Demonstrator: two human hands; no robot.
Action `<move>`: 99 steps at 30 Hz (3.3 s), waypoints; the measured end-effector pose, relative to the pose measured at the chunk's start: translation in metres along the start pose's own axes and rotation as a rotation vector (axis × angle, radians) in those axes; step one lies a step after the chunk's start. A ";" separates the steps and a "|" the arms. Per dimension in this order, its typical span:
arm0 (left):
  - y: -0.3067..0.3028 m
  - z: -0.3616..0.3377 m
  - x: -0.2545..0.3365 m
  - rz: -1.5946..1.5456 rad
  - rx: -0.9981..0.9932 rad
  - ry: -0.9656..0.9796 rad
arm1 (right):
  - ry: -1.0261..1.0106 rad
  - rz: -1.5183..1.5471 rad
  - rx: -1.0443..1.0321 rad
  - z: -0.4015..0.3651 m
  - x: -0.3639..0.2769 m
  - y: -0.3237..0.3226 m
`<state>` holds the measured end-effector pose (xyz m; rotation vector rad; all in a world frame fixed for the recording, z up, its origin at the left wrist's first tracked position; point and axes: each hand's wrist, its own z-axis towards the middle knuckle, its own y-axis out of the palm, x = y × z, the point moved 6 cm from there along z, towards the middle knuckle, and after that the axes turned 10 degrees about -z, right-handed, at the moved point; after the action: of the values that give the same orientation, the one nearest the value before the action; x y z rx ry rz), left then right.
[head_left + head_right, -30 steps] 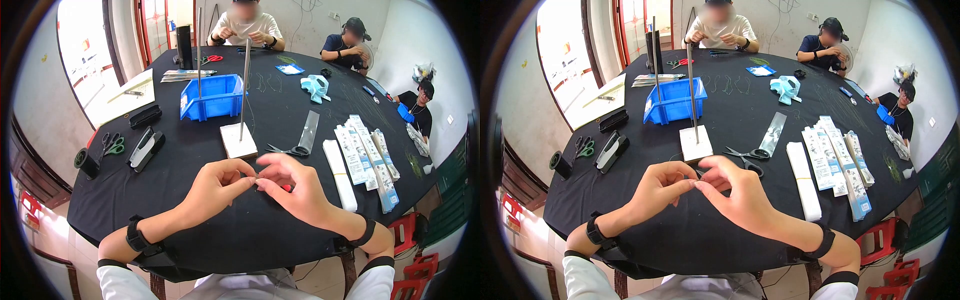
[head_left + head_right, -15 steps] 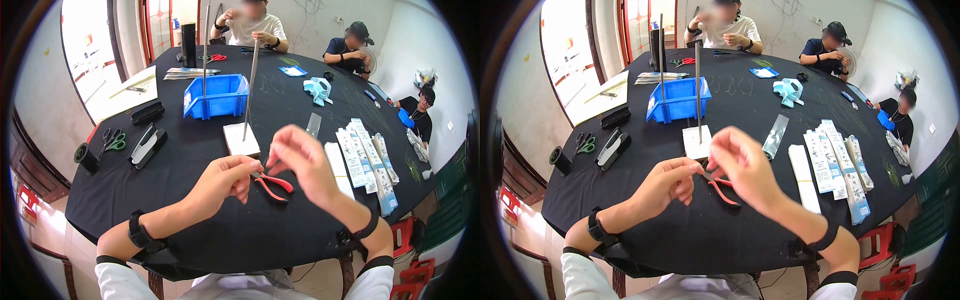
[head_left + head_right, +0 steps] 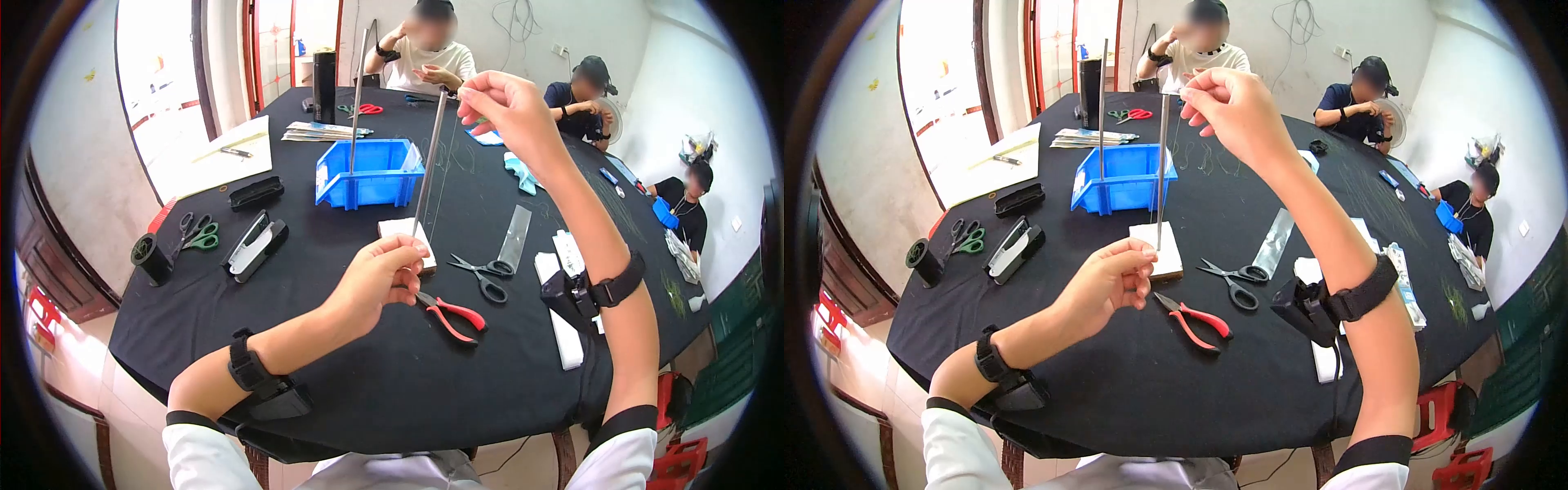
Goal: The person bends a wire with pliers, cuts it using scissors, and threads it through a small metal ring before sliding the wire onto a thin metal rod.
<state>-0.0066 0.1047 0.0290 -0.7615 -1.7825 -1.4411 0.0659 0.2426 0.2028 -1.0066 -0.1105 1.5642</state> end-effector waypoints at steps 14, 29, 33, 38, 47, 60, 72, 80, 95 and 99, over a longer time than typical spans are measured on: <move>-0.001 0.012 0.007 0.172 0.017 0.162 | -0.140 -0.074 0.026 0.007 -0.003 0.006; 0.001 0.014 0.006 0.230 -0.038 0.236 | -0.160 -0.141 0.021 0.008 -0.004 0.003; 0.001 0.015 0.004 0.233 -0.037 0.246 | -0.175 -0.182 0.009 0.007 -0.007 0.003; 0.002 0.016 0.005 0.298 -0.024 0.281 | 0.011 0.060 -0.100 -0.011 0.008 0.019; -0.004 0.025 0.008 0.463 0.054 0.386 | 0.202 0.265 -0.262 -0.079 0.027 0.059; 0.026 0.017 0.087 0.761 0.182 0.919 | 0.580 0.463 -0.216 -0.112 0.077 0.084; 0.073 0.044 0.164 1.103 -0.023 1.088 | 0.411 0.235 -0.115 -0.101 0.088 0.080; 0.081 0.035 0.160 1.190 0.155 1.195 | 0.207 -0.154 -0.018 -0.094 0.080 0.078; -0.009 0.134 0.080 1.814 0.082 1.007 | 0.391 0.272 -0.121 -0.100 0.087 0.095; -0.014 0.158 0.069 1.680 0.229 0.975 | 0.385 0.256 -0.174 -0.101 0.084 0.095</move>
<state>-0.0834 0.2573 0.0577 -0.8068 -0.1711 -0.2341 0.0656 0.2406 0.0406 -1.4897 0.1586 1.5775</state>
